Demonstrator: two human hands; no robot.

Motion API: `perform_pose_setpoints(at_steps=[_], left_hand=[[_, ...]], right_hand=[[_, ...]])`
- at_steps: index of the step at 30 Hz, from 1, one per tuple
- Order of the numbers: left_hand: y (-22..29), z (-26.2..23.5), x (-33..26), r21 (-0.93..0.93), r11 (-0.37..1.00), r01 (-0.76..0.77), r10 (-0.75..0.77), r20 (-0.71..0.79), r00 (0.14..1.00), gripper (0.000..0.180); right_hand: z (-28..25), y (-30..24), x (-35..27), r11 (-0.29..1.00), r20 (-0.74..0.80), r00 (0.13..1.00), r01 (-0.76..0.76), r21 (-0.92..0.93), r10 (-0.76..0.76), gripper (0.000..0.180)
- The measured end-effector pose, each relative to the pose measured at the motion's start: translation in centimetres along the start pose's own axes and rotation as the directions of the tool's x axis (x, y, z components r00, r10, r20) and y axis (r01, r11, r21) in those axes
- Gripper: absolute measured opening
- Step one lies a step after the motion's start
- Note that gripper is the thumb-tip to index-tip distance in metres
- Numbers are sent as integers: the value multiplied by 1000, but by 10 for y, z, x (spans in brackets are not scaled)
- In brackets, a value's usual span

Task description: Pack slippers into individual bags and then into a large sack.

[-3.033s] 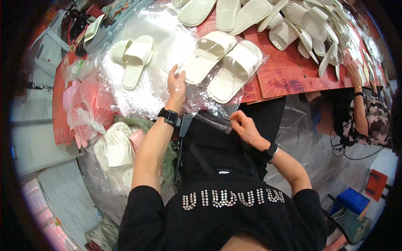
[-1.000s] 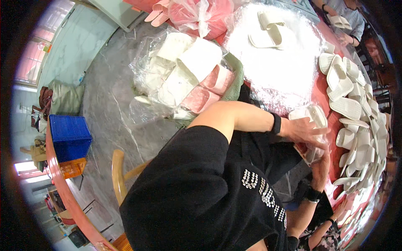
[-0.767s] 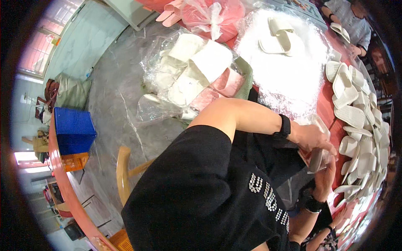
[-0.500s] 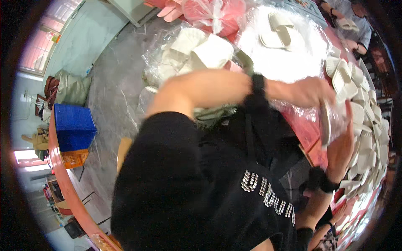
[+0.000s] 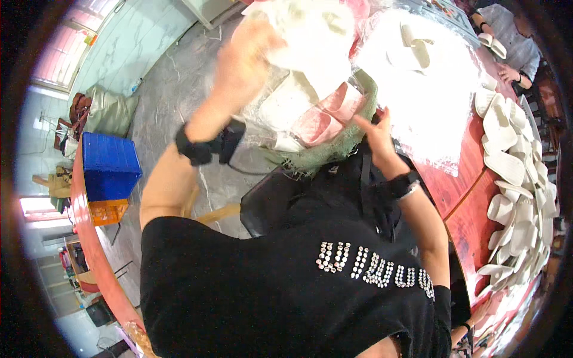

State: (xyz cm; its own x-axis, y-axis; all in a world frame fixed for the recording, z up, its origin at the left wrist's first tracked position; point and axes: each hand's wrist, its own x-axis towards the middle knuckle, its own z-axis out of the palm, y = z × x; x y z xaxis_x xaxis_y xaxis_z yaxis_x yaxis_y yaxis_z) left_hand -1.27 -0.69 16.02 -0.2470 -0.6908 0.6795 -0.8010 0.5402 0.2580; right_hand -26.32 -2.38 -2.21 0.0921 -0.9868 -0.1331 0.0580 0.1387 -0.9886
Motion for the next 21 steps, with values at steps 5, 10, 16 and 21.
perform_pose_setpoints(at_steps=[5, 10, 16, 21], left_hand=[[4, 54, -76, -18, 963, 268, -224, 498, 838, 23], [35, 72, -94, -28, 999, -26, 39, 724, 689, 27], [26, 64, -122, -278, 921, -273, 363, 867, 343, 7], [-11, 58, -124, -334, 882, -332, 419, 878, 232, 4]], right_hand=[[13, 10, -19, 875, 253, 855, -481, 58, 453, 32], [2, -27, -20, 875, 392, 870, -414, 251, 299, 31], [-23, -16, -47, 843, 360, 889, -411, 348, 284, 38], [-32, -12, -35, 781, 302, 915, -389, 489, 267, 32]])
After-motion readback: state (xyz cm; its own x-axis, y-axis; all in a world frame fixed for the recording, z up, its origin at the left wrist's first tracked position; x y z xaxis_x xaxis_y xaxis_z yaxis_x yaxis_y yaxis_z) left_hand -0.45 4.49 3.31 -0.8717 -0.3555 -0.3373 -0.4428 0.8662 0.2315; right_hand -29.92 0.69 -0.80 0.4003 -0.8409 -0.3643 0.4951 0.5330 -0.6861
